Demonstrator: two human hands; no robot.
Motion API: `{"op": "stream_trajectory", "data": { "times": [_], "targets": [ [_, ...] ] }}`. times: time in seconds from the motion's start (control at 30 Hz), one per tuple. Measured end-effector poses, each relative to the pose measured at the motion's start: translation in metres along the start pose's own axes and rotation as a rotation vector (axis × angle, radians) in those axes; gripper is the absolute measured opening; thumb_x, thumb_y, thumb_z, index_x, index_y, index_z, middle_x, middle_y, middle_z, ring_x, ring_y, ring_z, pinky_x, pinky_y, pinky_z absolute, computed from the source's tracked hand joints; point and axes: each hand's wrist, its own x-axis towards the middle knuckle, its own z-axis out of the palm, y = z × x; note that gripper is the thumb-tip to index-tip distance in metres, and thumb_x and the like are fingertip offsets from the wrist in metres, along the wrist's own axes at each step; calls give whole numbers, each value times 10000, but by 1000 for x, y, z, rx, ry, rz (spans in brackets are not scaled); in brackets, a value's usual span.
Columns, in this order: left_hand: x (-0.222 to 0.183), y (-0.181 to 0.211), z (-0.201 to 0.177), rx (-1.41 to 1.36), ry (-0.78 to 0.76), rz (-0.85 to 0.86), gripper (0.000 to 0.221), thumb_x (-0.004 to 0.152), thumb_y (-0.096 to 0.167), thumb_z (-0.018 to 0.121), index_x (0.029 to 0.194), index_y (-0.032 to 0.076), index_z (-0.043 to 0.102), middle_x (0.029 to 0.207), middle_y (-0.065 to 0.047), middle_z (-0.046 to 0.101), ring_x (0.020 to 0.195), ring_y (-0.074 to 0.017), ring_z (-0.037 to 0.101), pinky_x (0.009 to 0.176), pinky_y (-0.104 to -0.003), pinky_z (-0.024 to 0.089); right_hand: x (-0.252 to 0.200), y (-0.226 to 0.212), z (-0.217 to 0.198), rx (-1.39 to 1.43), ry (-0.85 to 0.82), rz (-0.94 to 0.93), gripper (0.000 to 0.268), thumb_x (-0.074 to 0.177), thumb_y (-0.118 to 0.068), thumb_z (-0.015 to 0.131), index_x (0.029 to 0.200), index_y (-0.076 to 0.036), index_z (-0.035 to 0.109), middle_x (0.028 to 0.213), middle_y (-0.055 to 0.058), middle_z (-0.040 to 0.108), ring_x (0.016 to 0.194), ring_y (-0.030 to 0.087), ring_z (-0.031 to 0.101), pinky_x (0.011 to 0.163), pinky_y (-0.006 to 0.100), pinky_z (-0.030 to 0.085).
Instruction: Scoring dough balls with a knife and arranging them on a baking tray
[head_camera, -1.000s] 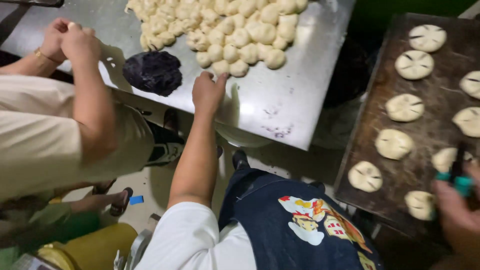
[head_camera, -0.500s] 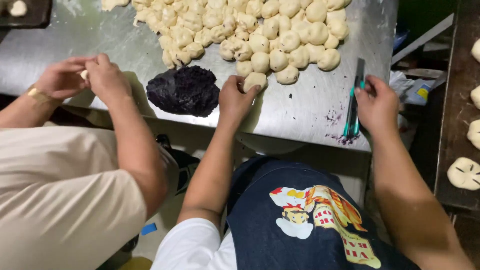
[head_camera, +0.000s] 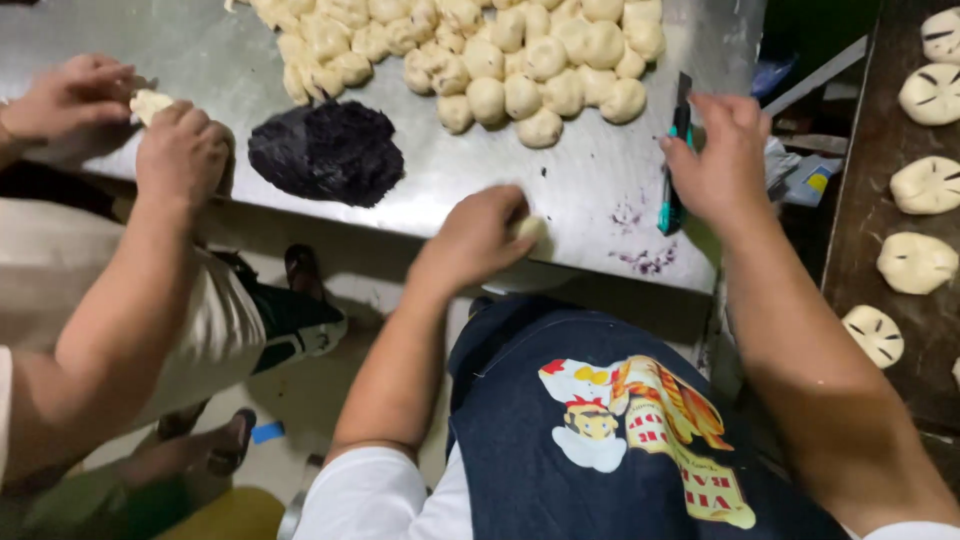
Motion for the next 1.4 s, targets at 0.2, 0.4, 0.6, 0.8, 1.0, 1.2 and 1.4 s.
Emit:
{"op": "stream_trajectory", "data": {
  "times": [0.2,0.4,0.6,0.8,1.0,1.2,1.4],
  "targets": [
    [4,23,85,195,290,168,295,819,170,725,1095,107,640,1192,-192,520,1007,-437,511,575,-567,469,16,-60,-30,5,-545,-207,557,947,-242,684,1476,-93,594,1191,205,662,1063,418,620,881,505,478],
    [2,6,102,-278,340,-474,663,822,452,833,1335,93,613,978,-141,747,1026,-384,736,841,-503,592,12,-72,-20,-40,-835,-382,367,865,-244,769,1184,-80,694,1054,215,705,1079,480,679,919,590,535],
    [21,15,115,-565,544,-387,265,854,245,774,1107,168,777,881,-80,745,807,-225,746,742,-354,610,3,-45,23,327,-732,-212,448,839,-241,764,1249,-72,701,1006,156,744,1030,391,707,890,526,537],
    [16,6,109,-40,342,-191,156,823,174,697,953,92,725,924,-125,597,843,-424,690,723,-507,600,-30,-42,67,-61,-504,-393,126,866,-234,662,985,-234,702,891,22,623,912,324,673,762,465,506],
    [-18,-12,83,153,345,190,515,790,95,627,1296,160,701,1138,-115,659,1287,-484,533,1089,-604,455,-67,-58,12,-78,-375,-231,609,804,-92,634,1410,-159,637,1432,188,540,1321,456,512,947,624,445],
    [-46,-1,97,42,278,269,782,896,64,586,1590,-87,258,1576,-255,469,1538,-503,268,1162,-801,163,-121,-102,30,-234,-203,-193,639,822,-24,574,1445,-151,635,1585,238,406,1480,495,268,1092,679,224],
    [-12,-10,70,428,22,301,885,781,273,718,1552,79,329,1584,-85,476,1452,-303,452,1147,-762,212,-92,-126,-4,-378,-320,-292,541,736,-59,717,1267,-164,734,1555,255,495,1490,528,317,1117,784,215]
  ]
}}
